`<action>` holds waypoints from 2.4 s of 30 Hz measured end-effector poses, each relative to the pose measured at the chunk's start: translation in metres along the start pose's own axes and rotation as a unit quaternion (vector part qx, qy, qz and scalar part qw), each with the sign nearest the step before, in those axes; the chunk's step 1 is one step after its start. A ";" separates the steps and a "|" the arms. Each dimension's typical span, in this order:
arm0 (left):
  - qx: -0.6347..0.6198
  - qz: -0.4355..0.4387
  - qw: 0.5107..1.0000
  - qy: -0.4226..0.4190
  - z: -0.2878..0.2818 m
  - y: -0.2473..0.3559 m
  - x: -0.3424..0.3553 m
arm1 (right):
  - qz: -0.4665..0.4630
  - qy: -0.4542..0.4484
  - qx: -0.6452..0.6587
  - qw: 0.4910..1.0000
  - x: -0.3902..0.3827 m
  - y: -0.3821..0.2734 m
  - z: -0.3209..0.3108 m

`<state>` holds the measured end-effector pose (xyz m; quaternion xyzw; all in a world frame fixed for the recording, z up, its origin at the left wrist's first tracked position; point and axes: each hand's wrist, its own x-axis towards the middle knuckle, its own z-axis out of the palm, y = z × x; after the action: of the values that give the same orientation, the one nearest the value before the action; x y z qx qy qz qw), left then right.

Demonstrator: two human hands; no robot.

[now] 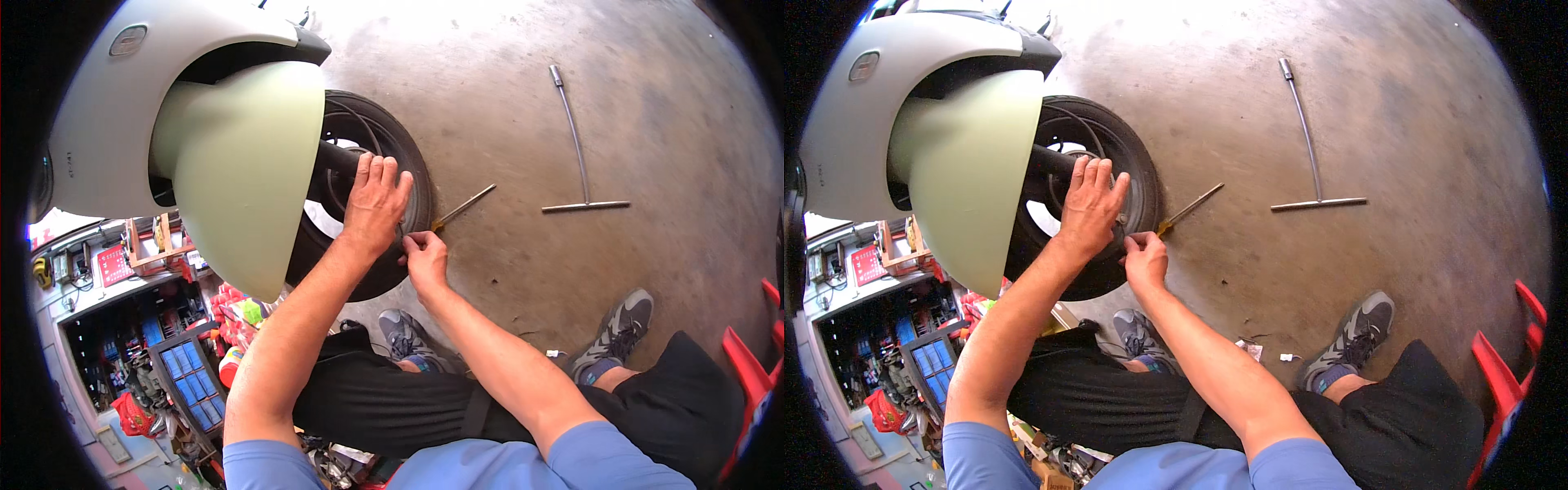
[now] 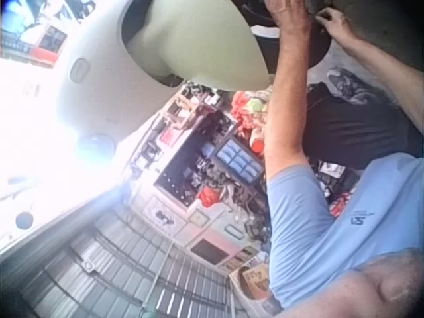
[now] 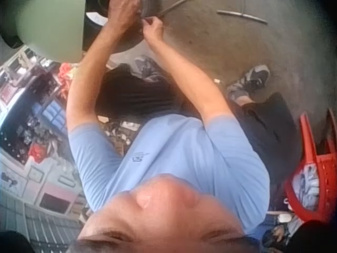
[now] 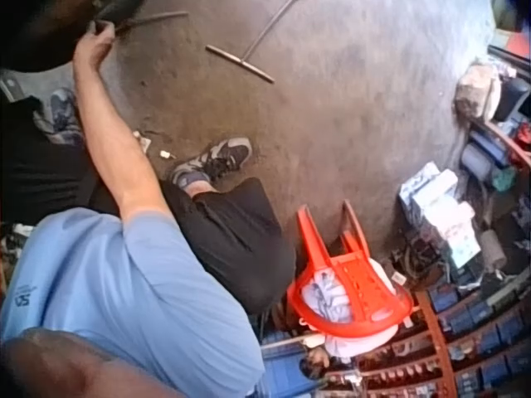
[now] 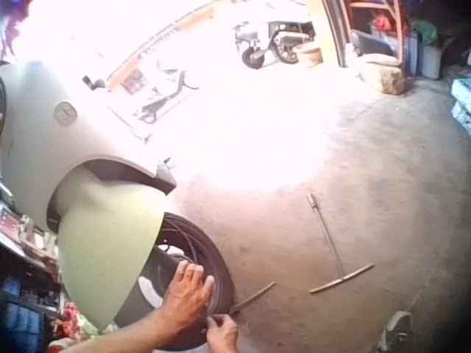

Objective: Repairing and adjusting parts of an electric scooter's front panel and wheel.

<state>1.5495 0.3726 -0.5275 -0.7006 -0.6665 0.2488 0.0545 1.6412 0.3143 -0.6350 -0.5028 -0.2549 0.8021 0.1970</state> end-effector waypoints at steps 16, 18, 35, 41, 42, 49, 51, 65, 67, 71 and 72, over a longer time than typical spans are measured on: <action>-0.001 0.004 1.000 0.016 0.000 0.001 0.001 | 0.018 -0.024 -0.039 0.999 0.005 0.004 -0.002; -0.004 0.005 1.000 0.015 -0.001 0.003 0.003 | -0.083 0.033 -0.091 0.992 0.007 0.012 0.001; 0.001 0.005 1.000 0.016 0.000 -0.001 0.002 | -0.073 0.003 -0.158 0.985 0.003 -0.001 0.002; -0.009 0.001 1.000 0.025 -0.001 0.002 0.004 | -0.109 -0.010 -0.126 0.986 0.007 0.004 -0.005; -0.010 0.003 0.999 0.033 -0.002 0.002 0.004 | -0.101 -0.019 -0.137 0.985 0.009 0.004 -0.005; 0.019 0.013 0.999 0.035 -0.001 -0.002 0.000 | -0.100 -0.015 -0.173 0.980 0.004 0.000 -0.004; 0.021 0.015 0.999 0.032 -0.002 0.000 0.004 | -0.048 -0.075 -0.156 0.984 0.021 0.005 -0.011; -0.025 -0.001 1.000 0.015 0.000 0.001 0.006 | -0.392 0.005 -0.216 0.894 0.030 0.011 -0.015; -0.023 0.002 1.000 0.012 0.002 -0.001 0.003 | -0.163 -0.034 -0.101 0.981 0.023 0.004 -0.020; -0.018 -0.002 1.000 0.011 -0.003 -0.002 0.004 | -0.112 -0.053 -0.097 0.988 0.012 -0.002 -0.018; -0.021 -0.002 1.000 0.009 -0.003 -0.001 0.006 | -0.262 -0.036 -0.180 0.947 0.011 0.003 -0.015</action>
<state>1.5499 0.3793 -0.5261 -0.7026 -0.6724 0.2282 0.0461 1.6497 0.3214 -0.6504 -0.4163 -0.5251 0.6803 0.2970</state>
